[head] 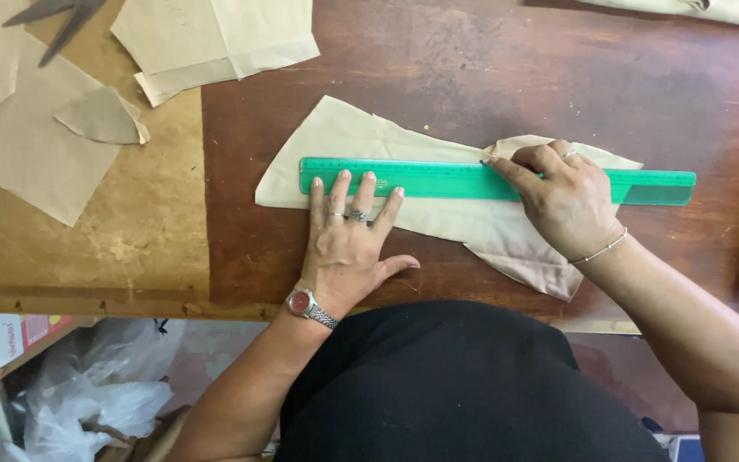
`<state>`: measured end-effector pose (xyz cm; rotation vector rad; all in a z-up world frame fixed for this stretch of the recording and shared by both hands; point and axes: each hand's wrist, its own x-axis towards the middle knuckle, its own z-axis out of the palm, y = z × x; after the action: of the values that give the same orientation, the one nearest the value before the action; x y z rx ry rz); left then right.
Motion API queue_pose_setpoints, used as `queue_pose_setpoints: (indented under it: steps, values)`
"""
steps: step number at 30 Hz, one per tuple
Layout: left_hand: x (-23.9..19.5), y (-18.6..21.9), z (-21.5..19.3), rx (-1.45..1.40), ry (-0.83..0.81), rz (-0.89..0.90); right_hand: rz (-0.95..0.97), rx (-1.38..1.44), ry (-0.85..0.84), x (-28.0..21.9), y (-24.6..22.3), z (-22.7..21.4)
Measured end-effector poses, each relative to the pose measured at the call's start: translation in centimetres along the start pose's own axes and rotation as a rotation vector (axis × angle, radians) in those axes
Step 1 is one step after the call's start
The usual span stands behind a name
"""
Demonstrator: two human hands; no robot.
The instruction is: The person measures fabric using a ruler, marks it with a pencil, and cuts out shapes using both manual scissors and an electric rotary cutter.
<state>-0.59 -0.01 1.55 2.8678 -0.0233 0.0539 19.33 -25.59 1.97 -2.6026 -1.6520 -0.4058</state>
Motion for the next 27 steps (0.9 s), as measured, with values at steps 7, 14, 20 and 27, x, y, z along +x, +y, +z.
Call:
queue_pose_setpoints:
  steps: [7,14,20,27]
  values:
    - [0.2,0.1,-0.5,0.02,-0.029,-0.009,-0.021,-0.05,0.022,-1.9,2.0,-0.2]
    - [0.2,0.1,-0.3,0.025,-0.042,-0.004,-0.035,-0.035,0.052,-2.7,3.2,-0.7]
    - [0.2,0.1,-0.4,0.009,-0.055,-0.005,-0.017,-0.042,0.046,-3.1,3.7,-1.2]
    - [0.3,0.2,-0.4,0.05,0.018,0.0,-0.032,-0.093,0.021,-4.0,4.4,-1.4]
